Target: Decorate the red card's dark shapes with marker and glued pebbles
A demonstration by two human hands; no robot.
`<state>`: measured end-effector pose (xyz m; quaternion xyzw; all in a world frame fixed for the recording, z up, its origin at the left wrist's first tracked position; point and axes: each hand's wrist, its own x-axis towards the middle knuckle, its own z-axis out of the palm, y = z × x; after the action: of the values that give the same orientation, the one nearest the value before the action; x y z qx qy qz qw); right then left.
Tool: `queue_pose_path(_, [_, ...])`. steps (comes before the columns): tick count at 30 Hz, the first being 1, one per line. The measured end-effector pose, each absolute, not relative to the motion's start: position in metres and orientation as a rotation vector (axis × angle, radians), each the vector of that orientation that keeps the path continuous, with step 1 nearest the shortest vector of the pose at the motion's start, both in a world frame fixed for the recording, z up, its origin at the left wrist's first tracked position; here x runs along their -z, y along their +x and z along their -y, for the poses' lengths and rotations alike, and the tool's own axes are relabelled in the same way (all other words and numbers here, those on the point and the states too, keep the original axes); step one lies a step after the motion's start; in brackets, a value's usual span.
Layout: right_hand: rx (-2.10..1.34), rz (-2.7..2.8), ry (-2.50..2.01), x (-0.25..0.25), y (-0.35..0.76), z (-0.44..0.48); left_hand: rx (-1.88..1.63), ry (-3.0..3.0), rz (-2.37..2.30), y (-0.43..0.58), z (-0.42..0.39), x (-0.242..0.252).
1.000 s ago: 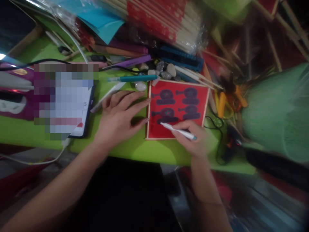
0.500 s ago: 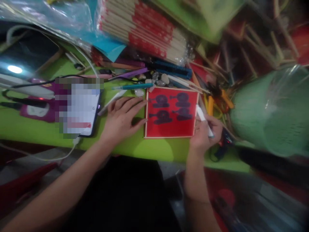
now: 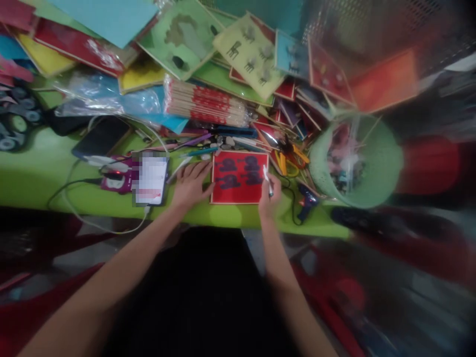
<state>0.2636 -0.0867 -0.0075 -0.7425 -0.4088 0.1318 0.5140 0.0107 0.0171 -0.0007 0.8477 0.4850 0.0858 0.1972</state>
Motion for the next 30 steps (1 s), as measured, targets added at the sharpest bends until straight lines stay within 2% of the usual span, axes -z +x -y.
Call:
queue_pose_path(8, [-0.303, 1.234, -1.831, 0.009, 0.246, 0.108, -0.195, 2.391, -1.338, 0.013, -0.019, -0.006])
queue_pose_path(21, [-0.321, 1.352, -2.092, 0.016, 0.232, 0.12, -0.236, 2.334, -1.299, 0.013, -0.018, -0.005])
queue_pose_path(30, [-0.36, 1.415, -2.096, 0.011, 0.232, 0.117, -0.191, 2.257, -1.311, 0.011, -0.001, -0.012])
